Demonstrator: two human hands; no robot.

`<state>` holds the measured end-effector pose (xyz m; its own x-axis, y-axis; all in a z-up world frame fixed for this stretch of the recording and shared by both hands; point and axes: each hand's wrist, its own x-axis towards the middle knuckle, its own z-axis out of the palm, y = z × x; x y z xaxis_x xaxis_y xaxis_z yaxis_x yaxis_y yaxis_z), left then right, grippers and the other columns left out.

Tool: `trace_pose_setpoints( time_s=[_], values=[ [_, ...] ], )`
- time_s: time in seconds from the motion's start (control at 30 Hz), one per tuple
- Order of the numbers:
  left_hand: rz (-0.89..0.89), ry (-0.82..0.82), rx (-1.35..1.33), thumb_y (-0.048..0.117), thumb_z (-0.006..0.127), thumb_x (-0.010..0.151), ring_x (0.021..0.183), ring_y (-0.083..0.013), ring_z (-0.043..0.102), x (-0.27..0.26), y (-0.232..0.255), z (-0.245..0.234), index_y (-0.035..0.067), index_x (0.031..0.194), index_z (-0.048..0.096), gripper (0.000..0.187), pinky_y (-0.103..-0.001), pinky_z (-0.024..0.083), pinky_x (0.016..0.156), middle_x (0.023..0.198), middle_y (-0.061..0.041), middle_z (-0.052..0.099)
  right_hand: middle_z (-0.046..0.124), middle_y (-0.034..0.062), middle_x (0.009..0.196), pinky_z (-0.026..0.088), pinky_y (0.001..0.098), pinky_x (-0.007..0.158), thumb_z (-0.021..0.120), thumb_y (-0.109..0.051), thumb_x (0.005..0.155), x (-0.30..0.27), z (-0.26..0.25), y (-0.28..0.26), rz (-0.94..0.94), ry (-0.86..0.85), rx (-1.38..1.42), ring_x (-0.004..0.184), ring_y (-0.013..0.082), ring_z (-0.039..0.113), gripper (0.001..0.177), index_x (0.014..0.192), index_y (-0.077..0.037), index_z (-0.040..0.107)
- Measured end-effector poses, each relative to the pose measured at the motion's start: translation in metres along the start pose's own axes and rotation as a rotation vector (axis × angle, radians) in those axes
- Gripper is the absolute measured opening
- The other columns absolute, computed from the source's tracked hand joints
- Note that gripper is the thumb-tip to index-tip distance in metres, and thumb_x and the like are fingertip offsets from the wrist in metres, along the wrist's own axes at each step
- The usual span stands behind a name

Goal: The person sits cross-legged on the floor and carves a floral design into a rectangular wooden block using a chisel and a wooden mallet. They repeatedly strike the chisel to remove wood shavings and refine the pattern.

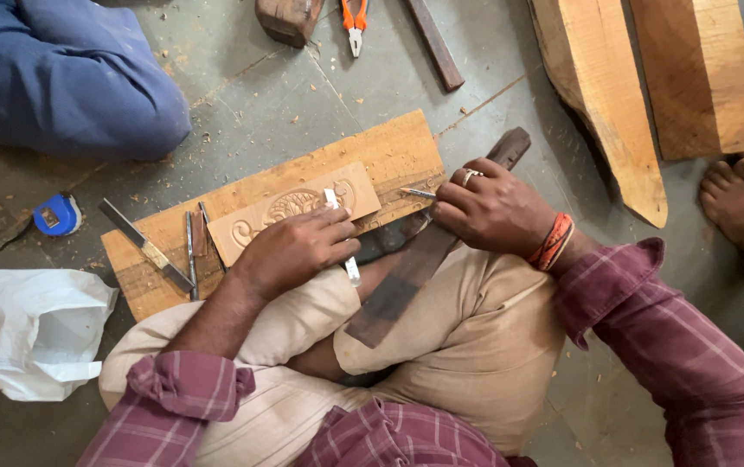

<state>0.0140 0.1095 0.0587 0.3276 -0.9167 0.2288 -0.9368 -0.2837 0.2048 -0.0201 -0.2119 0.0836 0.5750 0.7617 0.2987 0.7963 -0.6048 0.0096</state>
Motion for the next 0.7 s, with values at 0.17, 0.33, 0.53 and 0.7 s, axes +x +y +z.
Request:
trace_pose_setpoints(
  time_s=[0.17,0.33,0.53,0.7],
  values=[
    [-0.091,0.194,0.17,0.007,0.07,0.087,0.116,-0.0285,0.07,-0.013,-0.015,-0.009,0.012,0.105,0.07,0.018,-0.036,0.056,0.1,0.118,-0.008,0.074,0.061,0.0044,0.085,0.053,0.0387,0.085,0.064,-0.011,0.088,0.001,0.002,0.001,0.038,-0.017,-0.024,0.085,0.0205,0.064,0.003,0.09,-0.009,0.062],
    [-0.598,0.566,-0.316,-0.008,0.063,0.097,0.112,-0.0256,0.072,-0.017,-0.014,0.008,0.008,0.103,0.063,0.017,-0.032,0.059,0.098,0.119,-0.008,0.075,0.059,0.0043,0.082,0.053,0.0379,0.084,0.064,-0.012,0.089,0.003,0.003,0.002,0.062,-0.061,-0.022,0.083,0.0202,0.063,0.003,0.09,-0.01,0.063],
    [-0.717,0.599,-1.142,-0.009,0.059,0.102,0.099,-0.0171,0.071,0.0,-0.01,0.04,0.007,0.098,0.058,0.017,-0.031,0.059,0.09,0.107,-0.012,0.075,0.06,0.0044,0.083,0.052,0.0379,0.083,0.064,-0.013,0.087,0.004,-0.002,-0.001,0.079,-0.137,0.006,0.083,0.0215,0.064,0.003,0.087,-0.01,0.063],
    [-0.899,1.018,-0.748,-0.01,0.055,0.099,0.104,-0.0186,0.075,0.009,-0.029,0.038,0.008,0.1,0.052,0.018,-0.031,0.064,0.091,0.114,-0.009,0.073,0.062,0.0041,0.086,0.052,0.0384,0.087,0.064,-0.012,0.086,0.002,-0.006,-0.004,0.119,-0.069,-0.003,0.086,0.0219,0.064,0.004,0.09,-0.01,0.063]
  ],
)
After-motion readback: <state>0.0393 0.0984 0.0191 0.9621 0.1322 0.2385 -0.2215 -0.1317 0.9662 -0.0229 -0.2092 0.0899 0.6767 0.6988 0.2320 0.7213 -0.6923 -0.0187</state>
